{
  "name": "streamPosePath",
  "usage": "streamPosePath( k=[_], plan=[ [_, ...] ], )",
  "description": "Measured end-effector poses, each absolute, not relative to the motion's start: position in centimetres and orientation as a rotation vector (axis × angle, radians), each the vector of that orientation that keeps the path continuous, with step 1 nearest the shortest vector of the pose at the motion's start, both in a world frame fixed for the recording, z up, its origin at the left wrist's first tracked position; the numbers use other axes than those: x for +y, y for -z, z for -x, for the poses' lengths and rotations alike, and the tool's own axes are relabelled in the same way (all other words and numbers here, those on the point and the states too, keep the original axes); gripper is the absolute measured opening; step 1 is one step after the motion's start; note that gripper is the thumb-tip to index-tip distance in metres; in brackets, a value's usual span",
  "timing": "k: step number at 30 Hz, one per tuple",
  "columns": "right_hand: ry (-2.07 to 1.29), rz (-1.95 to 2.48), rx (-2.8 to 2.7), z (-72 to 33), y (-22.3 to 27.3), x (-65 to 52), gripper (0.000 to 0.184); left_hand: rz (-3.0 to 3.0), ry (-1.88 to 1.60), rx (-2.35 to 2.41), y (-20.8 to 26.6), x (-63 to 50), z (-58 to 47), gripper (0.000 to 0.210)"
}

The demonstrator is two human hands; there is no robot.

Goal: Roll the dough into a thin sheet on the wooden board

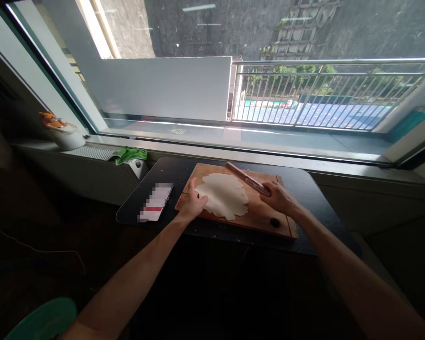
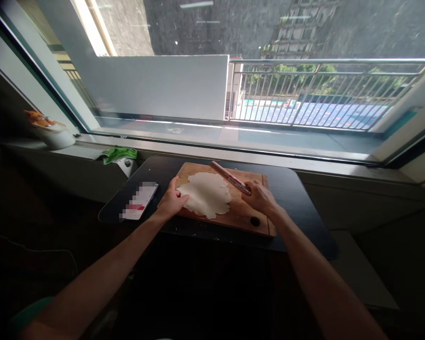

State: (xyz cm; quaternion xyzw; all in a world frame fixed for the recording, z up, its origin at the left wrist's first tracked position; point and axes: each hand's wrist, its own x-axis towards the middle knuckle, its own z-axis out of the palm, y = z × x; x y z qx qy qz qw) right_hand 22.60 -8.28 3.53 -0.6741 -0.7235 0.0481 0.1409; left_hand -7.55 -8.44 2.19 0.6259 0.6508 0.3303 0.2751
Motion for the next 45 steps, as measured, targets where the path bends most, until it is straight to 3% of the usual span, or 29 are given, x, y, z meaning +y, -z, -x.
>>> streamPosePath(
  k=[5,8,11,18,24,29,36,41,45],
  plan=[
    [-0.225,1.940,-2.316,-20.9,-5.0,-8.4,0.027,-2.049,-0.695,1.809,-3.4,-7.0,8.7,0.061],
    [-0.291,1.993,-2.366,-18.8,-6.4,-7.2,0.034,-2.056,-0.725,1.845,-3.1,-5.9,8.8,0.053],
    [-0.125,1.940,-2.211,-14.7,-6.3,-5.8,0.045,-2.105,-0.752,1.824,-1.7,-5.5,9.2,0.047],
    [0.043,1.880,-2.284,-9.6,-1.7,-2.9,0.049,-2.214,-1.031,1.675,1.9,-7.0,9.6,0.047],
    [0.120,1.939,-2.325,-11.8,-2.1,1.9,0.049,-1.914,-0.951,1.782,0.5,-5.4,9.0,0.052],
    [-0.013,1.741,-2.397,-9.9,-1.0,-2.2,0.051,-1.824,-1.137,1.710,1.0,-5.1,9.4,0.046],
    [0.060,1.944,-2.094,-11.4,-1.9,3.5,0.051,-1.758,-1.252,1.646,1.5,-5.4,9.6,0.045],
    [-0.055,1.648,-2.467,-8.5,-1.5,-0.4,0.060,-1.755,-1.299,1.608,1.5,-5.5,9.6,0.045],
    [-0.042,1.963,-2.298,-8.8,-2.1,0.6,0.058,-1.753,-1.316,1.619,1.5,-5.5,9.6,0.045]
  ],
)
